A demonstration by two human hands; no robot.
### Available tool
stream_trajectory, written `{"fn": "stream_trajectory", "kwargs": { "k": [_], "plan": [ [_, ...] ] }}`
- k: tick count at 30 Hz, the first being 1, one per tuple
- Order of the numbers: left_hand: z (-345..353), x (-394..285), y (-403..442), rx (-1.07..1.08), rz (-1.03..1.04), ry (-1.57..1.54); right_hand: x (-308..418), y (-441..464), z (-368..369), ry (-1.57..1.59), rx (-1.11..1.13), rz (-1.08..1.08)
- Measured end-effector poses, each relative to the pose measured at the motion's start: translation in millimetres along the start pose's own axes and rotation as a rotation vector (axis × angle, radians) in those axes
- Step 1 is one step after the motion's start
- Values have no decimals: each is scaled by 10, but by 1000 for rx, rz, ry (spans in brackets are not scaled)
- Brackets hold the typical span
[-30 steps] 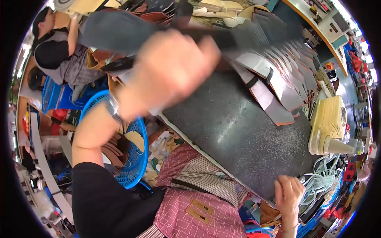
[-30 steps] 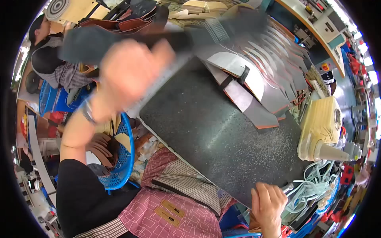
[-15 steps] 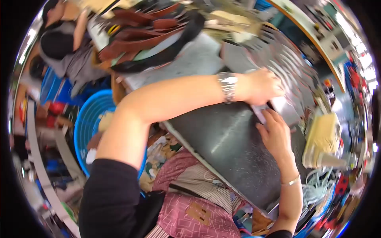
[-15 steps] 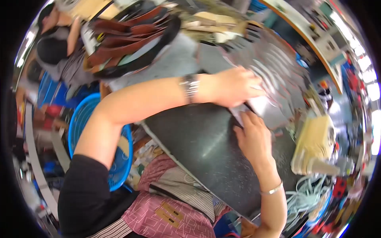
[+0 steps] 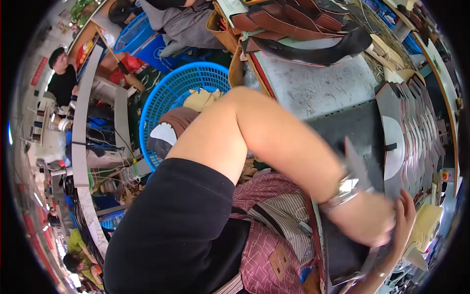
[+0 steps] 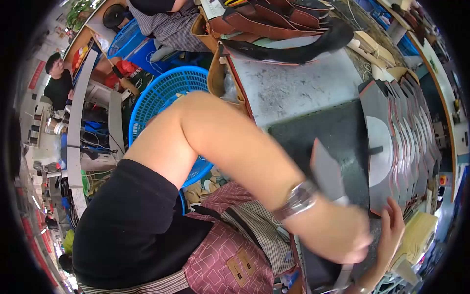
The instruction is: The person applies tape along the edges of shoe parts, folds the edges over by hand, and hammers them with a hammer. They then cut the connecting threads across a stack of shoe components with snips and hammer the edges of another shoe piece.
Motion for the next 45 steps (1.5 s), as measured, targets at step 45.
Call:
{"fn": "stream_trajectory", "kwargs": {
  "k": [45],
  "plan": [
    [1521,-293,624,698,-191,-581,-465,-2326,29,-197,31,146]
  ]
}}
Point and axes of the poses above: each hand's wrist, its own y-axis towards the middle knuckle, its own z-axis out of the palm, x = y × z, the point moved 4 cm from there along y, towards the middle knuckle, and after that the axes turned 2 degrees about y, right-handed, at the moved point
